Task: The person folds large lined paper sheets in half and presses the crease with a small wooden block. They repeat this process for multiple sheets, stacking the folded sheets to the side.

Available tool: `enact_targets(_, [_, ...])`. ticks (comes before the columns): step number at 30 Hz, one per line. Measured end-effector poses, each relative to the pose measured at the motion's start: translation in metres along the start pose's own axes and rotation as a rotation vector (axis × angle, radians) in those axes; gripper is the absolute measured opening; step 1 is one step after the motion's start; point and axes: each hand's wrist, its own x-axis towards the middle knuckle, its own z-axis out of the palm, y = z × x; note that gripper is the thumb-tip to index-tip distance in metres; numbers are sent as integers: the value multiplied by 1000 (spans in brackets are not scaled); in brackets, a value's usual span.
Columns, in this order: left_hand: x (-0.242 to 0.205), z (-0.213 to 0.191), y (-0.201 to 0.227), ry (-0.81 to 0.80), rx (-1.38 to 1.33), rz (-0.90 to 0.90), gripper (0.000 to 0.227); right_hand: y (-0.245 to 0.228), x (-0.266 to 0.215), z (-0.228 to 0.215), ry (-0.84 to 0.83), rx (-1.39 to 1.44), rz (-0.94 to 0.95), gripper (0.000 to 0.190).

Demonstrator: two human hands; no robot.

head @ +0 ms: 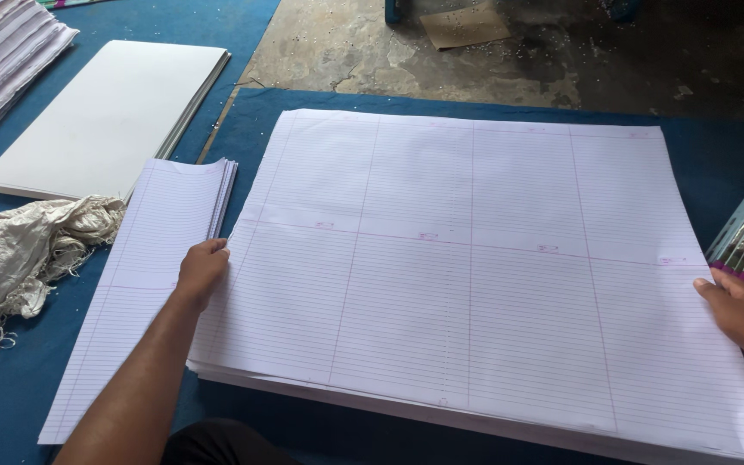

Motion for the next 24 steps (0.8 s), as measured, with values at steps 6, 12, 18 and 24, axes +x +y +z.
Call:
enact_targets(6, [-11, -1, 5, 4, 8, 31, 46, 21, 21, 12, 103, -218, -213, 72])
enact_targets(12, [-10, 4, 2, 1, 53, 69, 47, 30, 34, 14, 167, -342, -355, 75])
enact_targets(18, [-12, 7, -1, -12, 26, 63, 55, 20, 26, 13, 141, -356, -221, 71])
enact_targets(24, [-20, 2, 19, -104, -45, 11, 64, -1, -6, 5, 58, 65, -14, 61])
